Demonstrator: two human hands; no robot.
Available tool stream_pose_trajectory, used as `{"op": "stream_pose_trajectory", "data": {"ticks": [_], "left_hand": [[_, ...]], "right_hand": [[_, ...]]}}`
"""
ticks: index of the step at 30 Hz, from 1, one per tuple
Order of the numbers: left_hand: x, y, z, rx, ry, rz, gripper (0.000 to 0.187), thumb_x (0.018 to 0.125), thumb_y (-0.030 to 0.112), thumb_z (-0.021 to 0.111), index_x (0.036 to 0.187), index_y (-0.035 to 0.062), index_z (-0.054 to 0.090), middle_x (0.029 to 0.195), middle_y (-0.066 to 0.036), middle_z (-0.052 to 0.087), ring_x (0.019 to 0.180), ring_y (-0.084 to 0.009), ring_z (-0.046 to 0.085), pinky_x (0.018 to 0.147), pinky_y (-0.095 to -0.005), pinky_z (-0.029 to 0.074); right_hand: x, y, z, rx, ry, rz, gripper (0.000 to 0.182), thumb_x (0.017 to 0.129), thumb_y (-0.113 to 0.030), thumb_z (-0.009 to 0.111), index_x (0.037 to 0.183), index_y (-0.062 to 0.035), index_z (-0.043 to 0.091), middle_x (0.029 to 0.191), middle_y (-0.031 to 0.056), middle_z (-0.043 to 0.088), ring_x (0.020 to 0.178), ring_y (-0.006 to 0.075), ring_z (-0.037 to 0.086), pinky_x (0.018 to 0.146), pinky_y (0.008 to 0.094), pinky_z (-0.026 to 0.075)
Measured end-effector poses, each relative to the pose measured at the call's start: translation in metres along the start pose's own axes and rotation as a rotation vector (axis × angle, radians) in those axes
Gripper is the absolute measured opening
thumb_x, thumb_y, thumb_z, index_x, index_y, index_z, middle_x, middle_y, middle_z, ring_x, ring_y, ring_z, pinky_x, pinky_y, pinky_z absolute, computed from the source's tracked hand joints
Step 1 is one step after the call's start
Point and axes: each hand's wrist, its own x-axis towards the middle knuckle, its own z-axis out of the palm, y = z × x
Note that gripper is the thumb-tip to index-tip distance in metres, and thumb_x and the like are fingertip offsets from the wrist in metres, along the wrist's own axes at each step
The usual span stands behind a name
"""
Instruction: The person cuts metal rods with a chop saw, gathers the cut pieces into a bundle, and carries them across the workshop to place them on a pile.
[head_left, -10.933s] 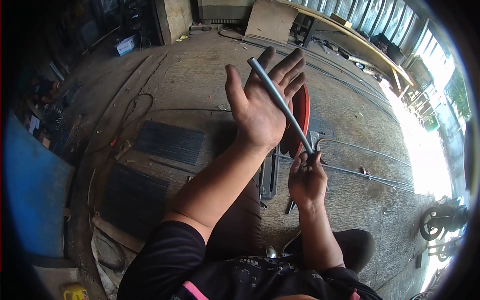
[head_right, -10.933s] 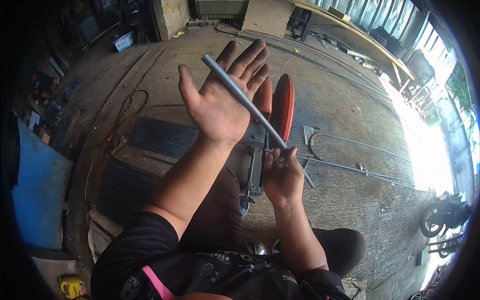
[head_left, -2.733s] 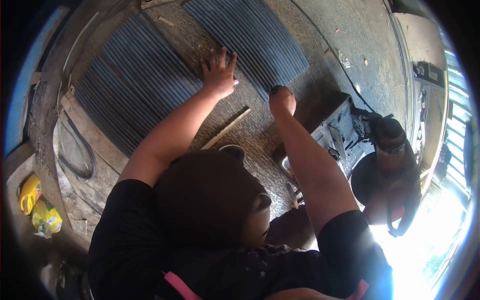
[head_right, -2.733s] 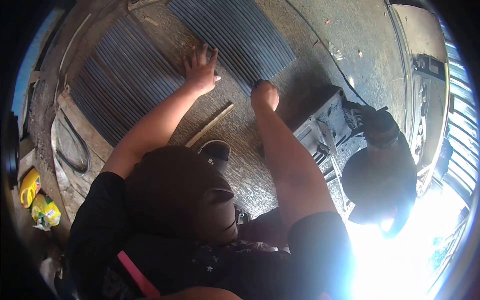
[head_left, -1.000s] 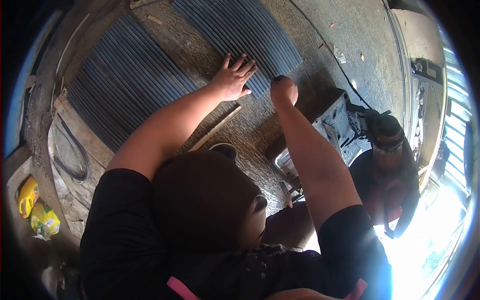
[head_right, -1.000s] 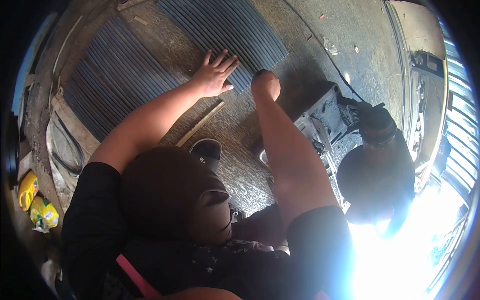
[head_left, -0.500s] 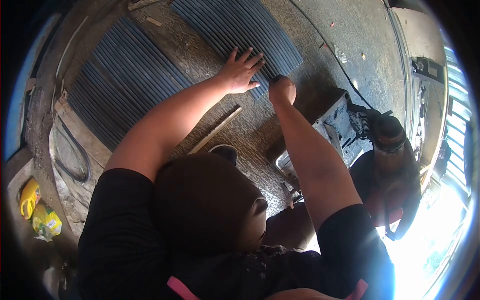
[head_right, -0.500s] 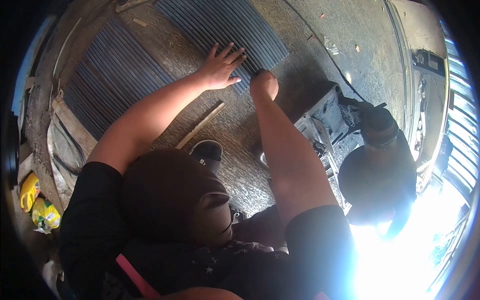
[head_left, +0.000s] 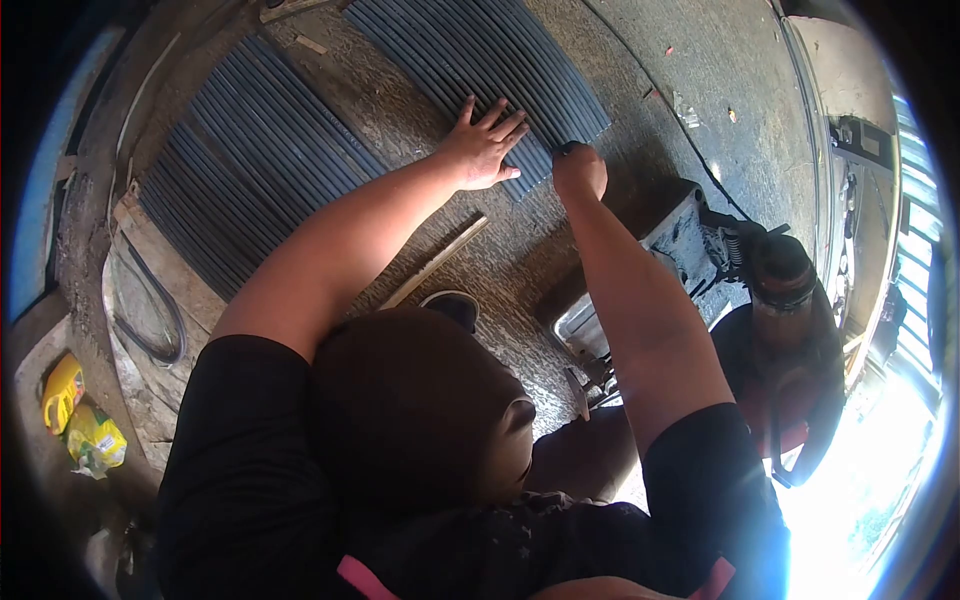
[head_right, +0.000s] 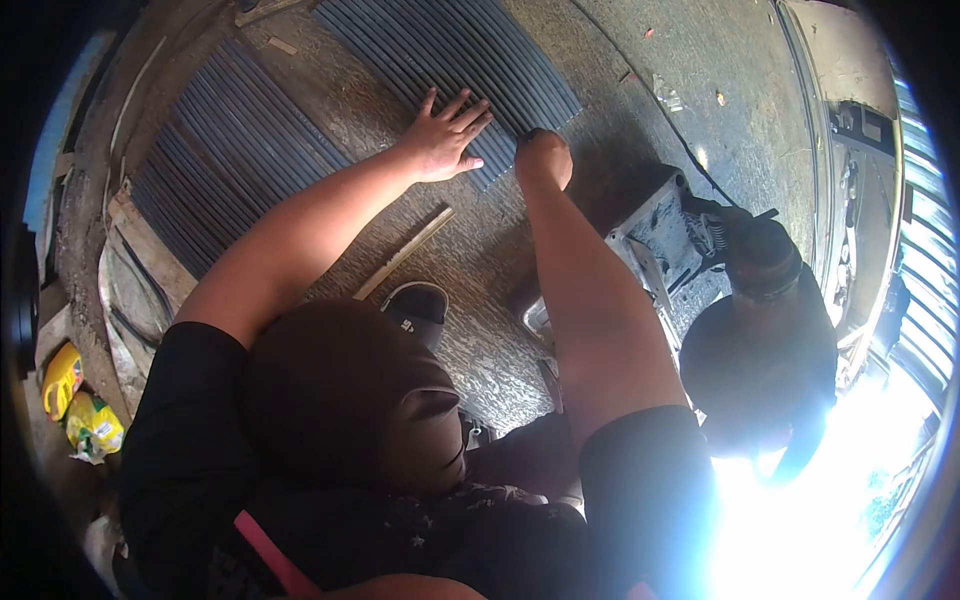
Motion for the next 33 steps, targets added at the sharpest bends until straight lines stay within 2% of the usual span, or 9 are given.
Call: {"op": "stream_pose_trajectory", "data": {"ticks": [4,6,9,15,17,24,30,33], "left_hand": [[0.005,0.005,-0.007,0.001,-0.017,-0.018,0.075,0.096,0.061,0.031,0.153,0.0134,0.019,0.159,-0.005,0.014,0.147,-0.0315,0.01,0.114,-0.065,0.01],[0.012,0.01,-0.017,-0.075,-0.1,-0.081,0.075,0.096,0.061,0.032,0.152,0.0126,0.02,0.159,-0.005,0.015,0.146,-0.0322,0.011,0.115,-0.063,0.011],[0.015,0.009,-0.025,-0.092,-0.05,-0.059,0.075,0.096,0.06,0.032,0.152,0.0117,0.02,0.159,-0.005,0.015,0.146,-0.0326,0.011,0.115,-0.0619,0.013],[0.02,0.008,-0.014,-0.029,-0.043,-0.045,0.076,0.096,0.06,0.032,0.153,0.012,0.018,0.159,-0.005,0.014,0.146,-0.0328,0.011,0.114,-0.0632,0.012],[0.019,0.006,-0.013,-0.021,-0.038,-0.054,0.076,0.096,0.061,0.031,0.153,0.0124,0.017,0.16,-0.005,0.014,0.146,-0.0327,0.011,0.114,-0.0633,0.012],[0.017,0.002,-0.016,-0.034,-0.072,-0.04,0.077,0.096,0.061,0.031,0.153,0.0131,0.015,0.16,-0.004,0.013,0.147,-0.0308,0.01,0.115,-0.0633,0.011],[0.028,0.005,-0.031,-0.035,-0.116,-0.054,0.072,0.097,0.058,0.033,0.152,0.0124,0.021,0.158,-0.006,0.018,0.145,-0.0322,0.016,0.114,-0.0627,0.014],[0.033,0.002,-0.03,-0.087,-0.062,-0.047,0.071,0.097,0.057,0.035,0.151,0.0119,0.024,0.157,-0.006,0.022,0.144,-0.0331,0.019,0.113,-0.0618,0.018]], "right_hand": [[0.003,0.004,0.007,-0.015,0.015,-0.035,0.025,0.087,-0.031,0.06,0.102,-0.0147,0.072,0.106,0.0119,0.069,0.102,0.0301,0.066,0.087,0.0412,0.053],[0.003,0.003,0.007,-0.007,0.012,-0.035,0.025,0.087,-0.031,0.06,0.101,-0.0143,0.072,0.105,0.0121,0.069,0.102,0.0305,0.066,0.087,0.0413,0.053],[0.002,0.0,0.004,0.004,0.007,-0.041,0.025,0.087,-0.03,0.059,0.101,-0.0132,0.072,0.105,0.0127,0.069,0.101,0.031,0.066,0.087,0.0415,0.053],[0.007,0.002,-0.004,-0.01,-0.039,-0.033,0.025,0.087,-0.032,0.06,0.101,-0.0145,0.072,0.106,0.0126,0.069,0.101,0.0316,0.066,0.086,0.0418,0.053],[0.013,0.003,-0.008,0.033,0.066,-0.006,0.025,0.086,-0.032,0.06,0.099,-0.0147,0.073,0.105,0.0124,0.07,0.1,0.0316,0.066,0.086,0.0415,0.053],[0.024,0.004,-0.001,0.005,0.059,-0.02,0.026,0.085,-0.034,0.065,0.097,-0.0128,0.073,0.104,0.0125,0.07,0.1,0.0309,0.066,0.086,0.0408,0.053],[0.019,0.005,0.003,0.018,0.088,-0.038,0.026,0.086,-0.033,0.063,0.098,-0.0118,0.072,0.103,0.0139,0.07,0.099,0.0322,0.066,0.085,0.0416,0.053],[0.019,0.005,0.004,0.026,0.08,-0.037,0.026,0.086,-0.032,0.062,0.099,-0.0123,0.072,0.102,0.0145,0.07,0.098,0.0331,0.066,0.085,0.0421,0.053]]}}
